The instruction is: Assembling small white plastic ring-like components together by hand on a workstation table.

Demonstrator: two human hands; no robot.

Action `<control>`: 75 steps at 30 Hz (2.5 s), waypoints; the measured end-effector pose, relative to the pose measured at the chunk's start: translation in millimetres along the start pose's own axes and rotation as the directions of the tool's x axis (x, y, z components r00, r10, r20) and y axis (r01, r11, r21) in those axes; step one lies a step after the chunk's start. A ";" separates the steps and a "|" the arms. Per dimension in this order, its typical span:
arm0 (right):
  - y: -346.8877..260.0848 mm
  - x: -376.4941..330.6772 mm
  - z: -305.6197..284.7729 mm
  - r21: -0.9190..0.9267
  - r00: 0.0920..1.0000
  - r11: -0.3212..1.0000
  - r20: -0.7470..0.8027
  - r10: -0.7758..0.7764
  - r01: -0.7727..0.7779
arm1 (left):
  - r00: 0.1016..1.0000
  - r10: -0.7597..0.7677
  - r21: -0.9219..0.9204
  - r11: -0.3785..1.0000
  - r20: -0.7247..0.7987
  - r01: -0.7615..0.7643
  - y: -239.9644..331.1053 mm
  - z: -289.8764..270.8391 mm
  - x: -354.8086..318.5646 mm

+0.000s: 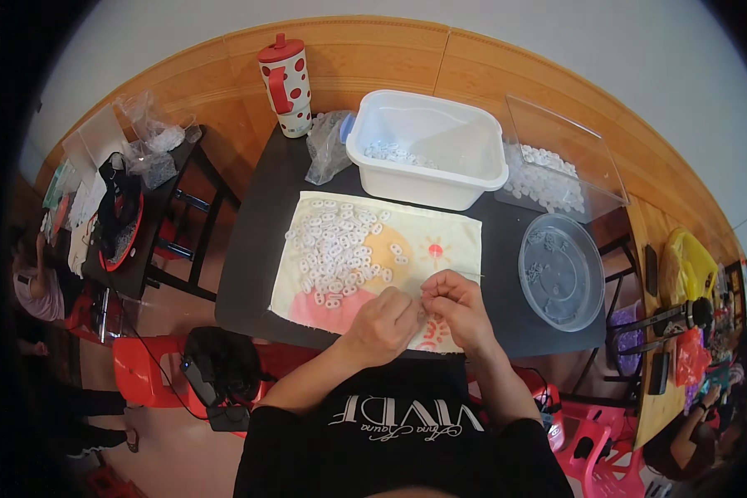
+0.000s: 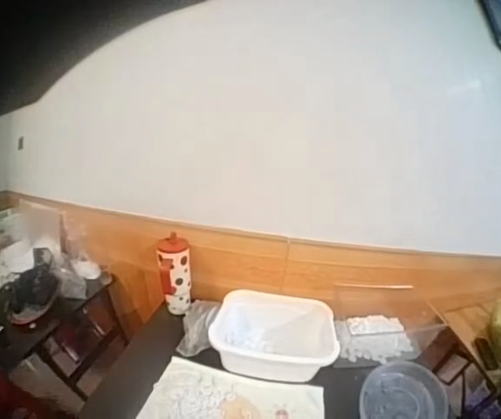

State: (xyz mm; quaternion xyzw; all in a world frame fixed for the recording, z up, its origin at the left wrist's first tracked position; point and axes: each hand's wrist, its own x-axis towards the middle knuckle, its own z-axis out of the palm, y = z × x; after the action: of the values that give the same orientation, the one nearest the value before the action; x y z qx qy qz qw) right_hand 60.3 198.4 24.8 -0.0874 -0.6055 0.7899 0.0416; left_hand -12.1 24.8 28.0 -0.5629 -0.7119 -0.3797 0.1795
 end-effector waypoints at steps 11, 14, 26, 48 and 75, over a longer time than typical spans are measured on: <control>-14.0 -13.0 18.5 -0.519 0.859 0.708 0.112 -0.500 0.480 | 0.858 -0.497 -0.623 0.631 0.134 0.463 -8.1 -4.0 -0.2; -9.7 -12.8 18.2 -0.540 0.831 0.668 0.115 -0.544 0.512 | 0.819 -0.538 -0.694 0.512 0.200 0.506 -6.0 -6.4 1.5; -9.3 -18.8 28.3 -0.554 0.886 0.734 0.016 -0.463 0.393 | 0.987 -0.009 0.009 1.000 -0.160 0.011 4.5 1.2 5.1; -10.5 -10.2 -4.8 -0.934 0.820 -0.027 0.326 -0.471 0.356 | 0.811 -0.573 -0.588 0.618 0.118 0.522 -17.2 -4.8 -17.1; -16.7 54.0 11.7 -0.868 0.848 0.261 0.275 -0.453 0.421 | 0.687 -0.708 -0.874 0.217 0.166 0.435 -15.2 6.0 -34.1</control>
State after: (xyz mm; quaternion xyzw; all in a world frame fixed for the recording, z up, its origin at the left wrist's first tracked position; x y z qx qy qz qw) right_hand 4.5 201.0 39.1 0.0632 -0.9322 0.2863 0.2120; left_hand -15.0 5.4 -4.3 -0.2066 -0.5407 -0.7930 -0.1900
